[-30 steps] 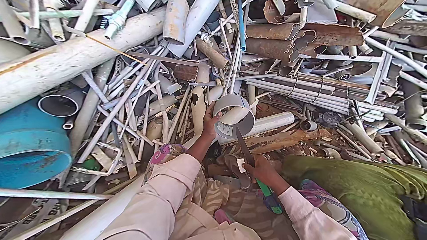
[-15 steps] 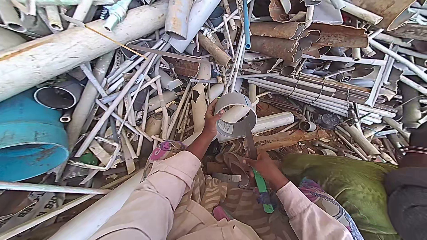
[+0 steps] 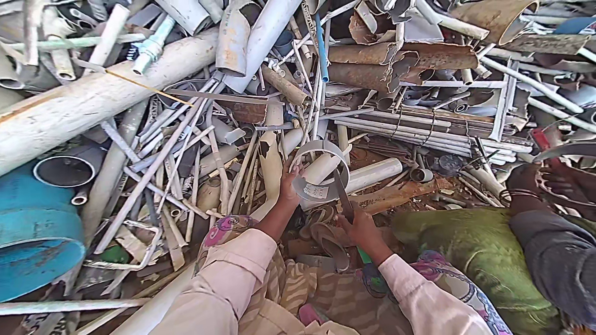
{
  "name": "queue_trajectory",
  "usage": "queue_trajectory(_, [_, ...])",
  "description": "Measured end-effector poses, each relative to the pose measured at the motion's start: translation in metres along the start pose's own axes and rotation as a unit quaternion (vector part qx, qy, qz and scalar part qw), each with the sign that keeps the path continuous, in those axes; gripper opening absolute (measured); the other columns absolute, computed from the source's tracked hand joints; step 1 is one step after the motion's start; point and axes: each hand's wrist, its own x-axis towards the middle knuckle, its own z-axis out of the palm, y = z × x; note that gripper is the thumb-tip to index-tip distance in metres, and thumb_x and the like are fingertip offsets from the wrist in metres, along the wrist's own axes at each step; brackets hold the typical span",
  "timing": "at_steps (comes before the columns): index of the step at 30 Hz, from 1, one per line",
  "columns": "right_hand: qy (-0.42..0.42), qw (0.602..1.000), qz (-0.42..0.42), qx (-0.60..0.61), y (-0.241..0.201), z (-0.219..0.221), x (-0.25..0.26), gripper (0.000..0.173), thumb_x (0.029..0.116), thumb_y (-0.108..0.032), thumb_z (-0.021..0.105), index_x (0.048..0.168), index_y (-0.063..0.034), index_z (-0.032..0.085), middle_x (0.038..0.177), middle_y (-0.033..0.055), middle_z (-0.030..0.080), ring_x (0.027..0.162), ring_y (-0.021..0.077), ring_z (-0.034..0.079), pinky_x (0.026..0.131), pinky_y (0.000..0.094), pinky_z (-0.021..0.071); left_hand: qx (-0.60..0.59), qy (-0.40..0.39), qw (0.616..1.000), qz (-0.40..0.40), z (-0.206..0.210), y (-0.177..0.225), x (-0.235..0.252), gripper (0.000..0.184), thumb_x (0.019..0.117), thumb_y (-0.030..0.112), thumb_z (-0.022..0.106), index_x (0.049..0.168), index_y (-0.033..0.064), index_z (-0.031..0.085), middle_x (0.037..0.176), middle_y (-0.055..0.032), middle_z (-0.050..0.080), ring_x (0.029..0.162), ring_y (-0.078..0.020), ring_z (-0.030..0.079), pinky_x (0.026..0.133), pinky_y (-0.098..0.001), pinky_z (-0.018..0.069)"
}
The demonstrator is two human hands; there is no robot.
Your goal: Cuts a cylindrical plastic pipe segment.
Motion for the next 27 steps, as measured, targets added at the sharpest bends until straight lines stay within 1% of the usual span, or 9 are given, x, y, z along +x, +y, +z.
queue_trajectory(3, [0.051,0.999,0.008,0.011,0.000,0.000,0.004,0.054,0.1030,-0.034,0.064,0.144,-0.0018,0.049,0.096,0.0167,0.066,0.084,0.0299,0.065,0.081,0.0499,0.0530,-0.018,0.042,0.994,-0.099,0.007,-0.006,-0.013,0.043,0.1108,0.024,0.029,0.151,0.0079,0.032,0.141,-0.0197,0.050,0.119,-0.0273,0.057,0.093,-0.0436,0.0502])
queue_trajectory(5, [0.070,0.997,0.018,0.025,0.002,0.001,0.008,0.059,0.1017,-0.033,0.065,0.147,-0.0015,0.045,0.095,0.0162,0.066,0.082,0.0298,0.065,0.080,0.0496,0.0535,-0.016,0.037,0.993,-0.113,0.009,-0.012,-0.019,0.043,0.1108,0.025,0.028,0.150,0.0061,0.033,0.137,-0.0183,0.052,0.116,-0.0245,0.058,0.093,-0.0406,0.0504])
queue_trajectory(9, [0.095,0.993,0.021,0.071,0.004,0.003,0.014,0.071,0.0992,-0.032,0.070,0.152,0.0007,0.036,0.101,0.0179,0.067,0.086,0.0299,0.066,0.083,0.0488,0.0543,-0.015,-0.012,0.993,-0.115,0.009,-0.015,-0.024,0.047,0.1088,0.017,0.029,0.153,0.0047,0.024,0.143,-0.0195,0.048,0.120,-0.0233,0.057,0.098,-0.0367,0.0494])
queue_trajectory(11, [0.119,0.989,0.021,0.082,0.007,0.003,0.018,0.068,0.0995,-0.026,0.068,0.152,0.0018,0.035,0.102,0.0193,0.066,0.088,0.0305,0.067,0.083,0.0485,0.0546,0.034,-0.057,0.990,-0.125,0.007,-0.014,-0.024,0.054,0.1056,0.009,0.035,0.156,0.0053,0.018,0.146,-0.0204,0.045,0.121,-0.0240,0.057,0.099,-0.0369,0.0499])
queue_trajectory(14, [0.142,0.987,0.046,0.063,0.007,0.000,0.020,0.062,0.0997,-0.019,0.064,0.151,0.0028,0.037,0.107,0.0227,0.068,0.096,0.0342,0.069,0.088,0.0514,0.0537,0.213,-0.102,0.962,-0.134,0.008,-0.009,-0.025,0.071,0.0989,-0.001,0.055,0.159,0.0023,0.017,0.148,-0.0221,0.045,0.122,-0.0248,0.057,0.099,-0.0375,0.0510])
queue_trajectory(18, [0.162,0.986,0.041,0.004,0.009,0.006,0.019,0.064,0.0988,-0.020,0.063,0.153,0.0010,0.038,0.102,0.0223,0.071,0.093,0.0381,0.071,0.085,0.0551,0.0549,0.322,-0.037,0.941,-0.096,0.004,-0.023,-0.027,0.064,0.0904,-0.009,0.065,0.147,-0.0092,0.035,0.138,-0.0276,0.053,0.123,-0.0275,0.058,0.103,-0.0389,0.0504])
queue_trajectory(21, [0.166,0.985,0.035,-0.027,0.005,0.009,0.015,0.067,0.0994,-0.022,0.062,0.157,-0.0008,0.034,0.103,0.0228,0.072,0.094,0.0403,0.071,0.085,0.0567,0.0551,0.263,0.011,0.961,-0.088,-0.001,-0.034,-0.029,0.058,0.0871,-0.010,0.069,0.139,-0.0114,0.044,0.129,-0.0270,0.058,0.113,-0.0259,0.063,0.095,-0.0381,0.0547])
queue_trajectory(24, [0.193,0.980,0.000,-0.051,-0.002,0.015,0.011,0.069,0.0969,-0.019,0.063,0.157,0.0002,0.035,0.100,0.0235,0.073,0.089,0.0424,0.073,0.081,0.0583,0.0559,0.078,0.079,0.987,-0.118,0.006,-0.041,-0.040,0.046,0.0923,-0.010,0.062,0.134,-0.0087,0.045,0.117,-0.0220,0.061,0.096,-0.0229,0.066,0.081,-0.0371,0.0576])
queue_trajectory(27, [0.166,0.986,0.000,-0.034,-0.009,0.024,0.008,0.073,0.0968,-0.019,0.062,0.160,-0.0014,0.029,0.096,0.0221,0.072,0.085,0.0411,0.072,0.079,0.0581,0.0557,0.024,0.111,0.987,-0.111,0.011,-0.042,-0.046,0.041,0.0937,-0.008,0.062,0.131,-0.0070,0.045,0.114,-0.0197,0.060,0.095,-0.0222,0.065,0.081,-0.0375,0.0572])
